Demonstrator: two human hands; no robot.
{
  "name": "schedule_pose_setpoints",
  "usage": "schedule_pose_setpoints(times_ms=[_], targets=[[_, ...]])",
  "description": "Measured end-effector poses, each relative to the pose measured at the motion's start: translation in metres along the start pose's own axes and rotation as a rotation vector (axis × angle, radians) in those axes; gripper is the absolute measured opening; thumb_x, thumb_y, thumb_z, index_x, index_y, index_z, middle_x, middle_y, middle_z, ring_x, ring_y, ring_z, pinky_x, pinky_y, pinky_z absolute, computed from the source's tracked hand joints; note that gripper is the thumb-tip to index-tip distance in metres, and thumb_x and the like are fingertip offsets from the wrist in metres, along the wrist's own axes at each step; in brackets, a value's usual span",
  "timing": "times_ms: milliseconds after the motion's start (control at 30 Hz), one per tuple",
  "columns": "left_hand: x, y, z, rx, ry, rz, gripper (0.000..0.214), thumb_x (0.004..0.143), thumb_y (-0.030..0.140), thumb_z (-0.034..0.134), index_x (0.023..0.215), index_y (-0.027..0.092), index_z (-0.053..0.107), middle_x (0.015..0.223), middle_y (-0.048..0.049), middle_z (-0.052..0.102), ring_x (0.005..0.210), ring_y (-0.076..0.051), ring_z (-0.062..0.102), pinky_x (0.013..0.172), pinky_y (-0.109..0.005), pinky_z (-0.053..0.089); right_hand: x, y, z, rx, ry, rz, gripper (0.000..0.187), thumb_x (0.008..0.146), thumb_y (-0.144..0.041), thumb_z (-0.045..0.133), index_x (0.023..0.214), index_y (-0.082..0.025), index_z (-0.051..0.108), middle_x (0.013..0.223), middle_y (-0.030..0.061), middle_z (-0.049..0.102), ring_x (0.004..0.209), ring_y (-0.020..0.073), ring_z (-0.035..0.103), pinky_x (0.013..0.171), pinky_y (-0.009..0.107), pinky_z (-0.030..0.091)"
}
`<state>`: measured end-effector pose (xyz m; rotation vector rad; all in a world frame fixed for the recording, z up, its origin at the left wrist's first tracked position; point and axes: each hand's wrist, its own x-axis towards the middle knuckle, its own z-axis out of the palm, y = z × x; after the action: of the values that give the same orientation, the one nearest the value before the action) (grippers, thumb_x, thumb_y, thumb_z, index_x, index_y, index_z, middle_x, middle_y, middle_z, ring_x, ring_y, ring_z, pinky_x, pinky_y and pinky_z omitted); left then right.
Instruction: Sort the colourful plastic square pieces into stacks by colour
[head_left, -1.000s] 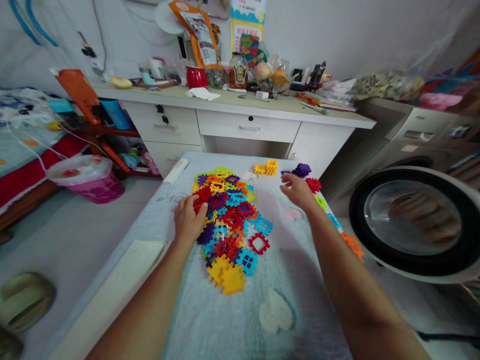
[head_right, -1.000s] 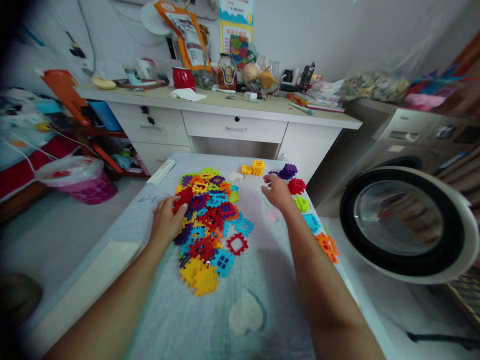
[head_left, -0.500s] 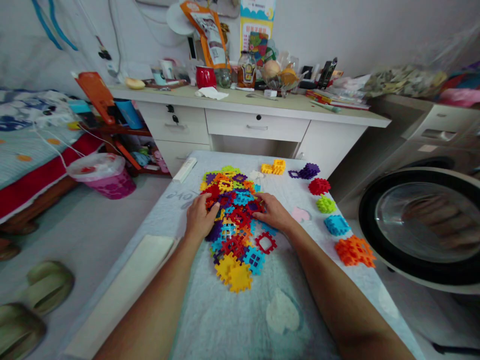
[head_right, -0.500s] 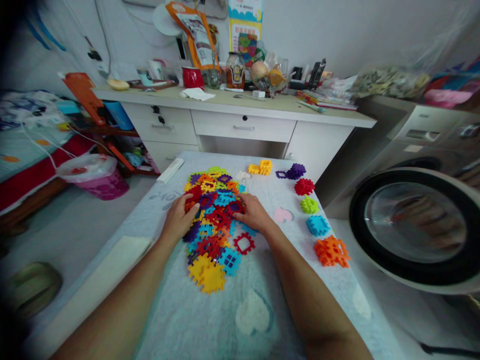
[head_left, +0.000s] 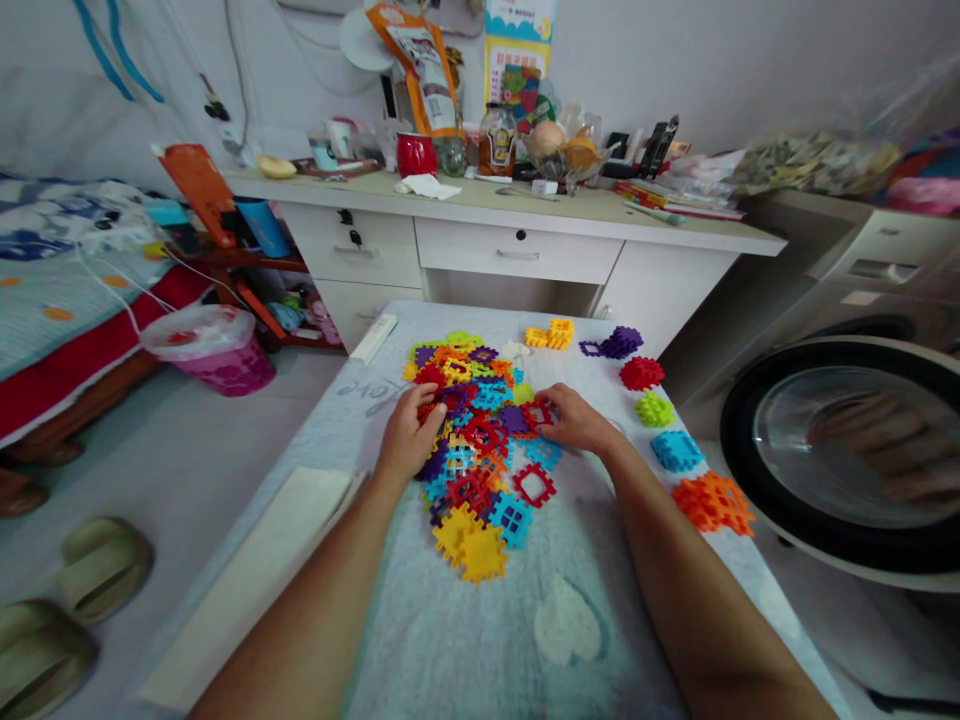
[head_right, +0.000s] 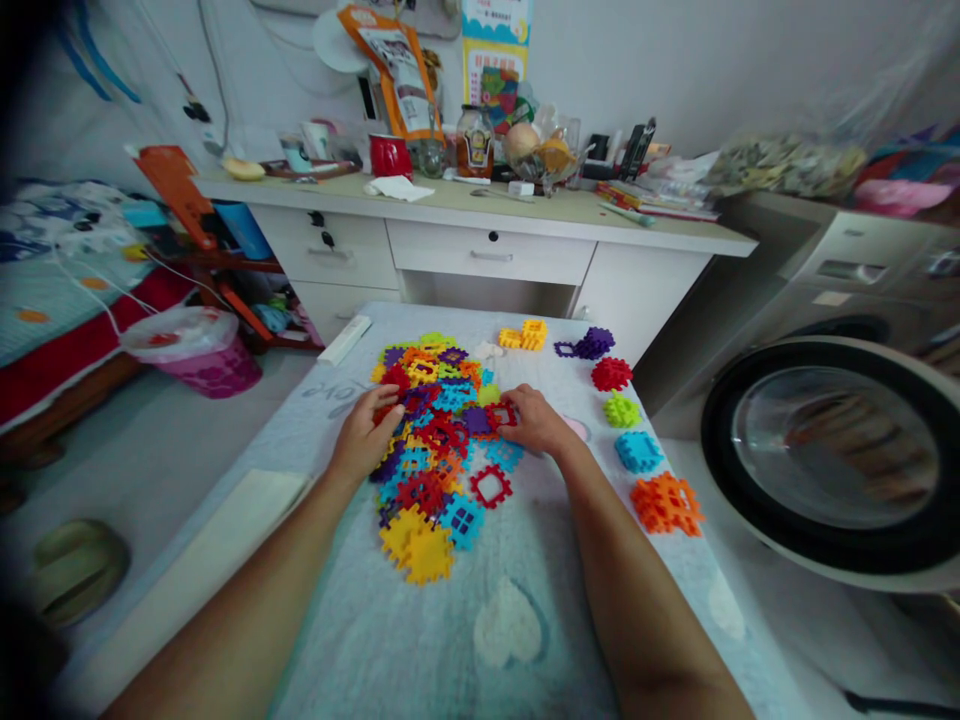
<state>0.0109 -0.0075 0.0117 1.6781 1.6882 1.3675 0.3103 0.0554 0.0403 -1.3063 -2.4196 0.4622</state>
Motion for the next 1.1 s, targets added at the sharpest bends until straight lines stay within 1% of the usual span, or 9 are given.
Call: schedule_pose_setpoints(times_ms=[100,200,333,467,600,700,767,867,1100], targets=[[0.003,0.0,-0.003,0.078,0.077,0.019,0.035,0.088,0.042,0.053,0.116,0.022,0.06,0.124,-0.0092,0.063,0.12,-0.024,0.059,0.109,-0.044,0.044,-0.002,-0.001,-0.003,0.002,-0.032,-0.01,0.05,0.072,-0.022,0.074,0.121,-0.017,0.065,0.108,0.0087,0.063,0.097,0.0217,0.06,0.093,0.036,0.048],[0.005,-0.002,-0.006,0.158,0.13,0.02,0.032,0.087,0.04,0.053,0.111,0.022,0.062,0.124,-0.0094,0.063,0.124,-0.025,0.056,0.113,-0.044,0.04,-0.003,-0.003,-0.011,-0.016,-0.04,-0.016,0.044,0.073,-0.023,0.074,0.116,-0.018,0.069,0.106,0.0086,0.063,0.096,0.0217,0.061,0.091,0.035,0.049],[0.007,-0.006,-0.008,0.214,0.153,0.001,0.029,0.086,0.039,0.054,0.109,0.022,0.062,0.121,-0.0088,0.064,0.122,-0.027,0.056,0.112,-0.046,0.039,0.003,0.01,-0.04,-0.032,0.062,0.057,0.043,0.073,-0.023,0.076,0.115,-0.02,0.07,0.107,0.0088,0.064,0.094,0.0217,0.063,0.09,0.036,0.051],[0.007,-0.008,-0.007,0.227,0.157,0.005,0.029,0.085,0.039,0.054,0.108,0.023,0.063,0.12,-0.0088,0.064,0.121,-0.027,0.055,0.111,-0.047,0.04,0.012,0.044,-0.088,-0.175,0.172,0.191,0.046,0.072,-0.026,0.079,0.117,-0.02,0.071,0.11,0.011,0.065,0.094,0.0239,0.063,0.089,0.038,0.052],[0.007,-0.009,-0.006,0.226,0.164,0.002,0.03,0.085,0.04,0.054,0.108,0.022,0.063,0.12,-0.0094,0.063,0.122,-0.027,0.055,0.112,-0.047,0.04,0.015,0.09,-0.132,-0.348,0.127,0.356,0.047,0.073,-0.028,0.078,0.119,-0.017,0.072,0.108,0.0121,0.068,0.088,0.0224,0.064,0.084,0.035,0.051],[0.008,-0.01,-0.006,0.225,0.151,-0.011,0.033,0.085,0.041,0.054,0.11,0.021,0.063,0.121,-0.0109,0.063,0.121,-0.028,0.055,0.111,-0.047,0.04,0.012,0.121,-0.151,-0.432,0.07,0.477,0.05,0.075,-0.029,0.076,0.123,-0.015,0.07,0.107,0.0126,0.069,0.084,0.0211,0.065,0.078,0.031,0.051],[0.008,-0.01,-0.006,0.227,0.139,-0.019,0.034,0.085,0.041,0.054,0.11,0.021,0.063,0.122,-0.0114,0.062,0.122,-0.028,0.055,0.112,-0.047,0.04,0.01,0.137,-0.156,-0.46,0.033,0.505,0.05,0.076,-0.028,0.075,0.124,-0.015,0.069,0.107,0.0125,0.071,0.086,0.0209,0.066,0.077,0.029,0.05],[0.008,-0.011,-0.006,0.238,0.127,-0.019,0.035,0.084,0.041,0.054,0.11,0.02,0.063,0.122,-0.0121,0.062,0.122,-0.028,0.055,0.112,-0.046,0.04,0.008,0.151,-0.158,-0.467,-0.005,0.514,0.049,0.075,-0.026,0.076,0.123,-0.015,0.069,0.109,0.0122,0.072,0.089,0.0203,0.067,0.078,0.027,0.05],[0.008,-0.014,-0.006,0.256,0.124,0.004,0.034,0.085,0.04,0.054,0.11,0.02,0.063,0.12,-0.0114,0.062,0.12,-0.028,0.056,0.11,-0.046,0.042,0.008,0.159,-0.149,-0.459,-0.05,0.557,0.049,0.076,-0.023,0.074,0.123,-0.014,0.069,0.11,0.0126,0.073,0.091,0.0214,0.068,0.077,0.027,0.051]])
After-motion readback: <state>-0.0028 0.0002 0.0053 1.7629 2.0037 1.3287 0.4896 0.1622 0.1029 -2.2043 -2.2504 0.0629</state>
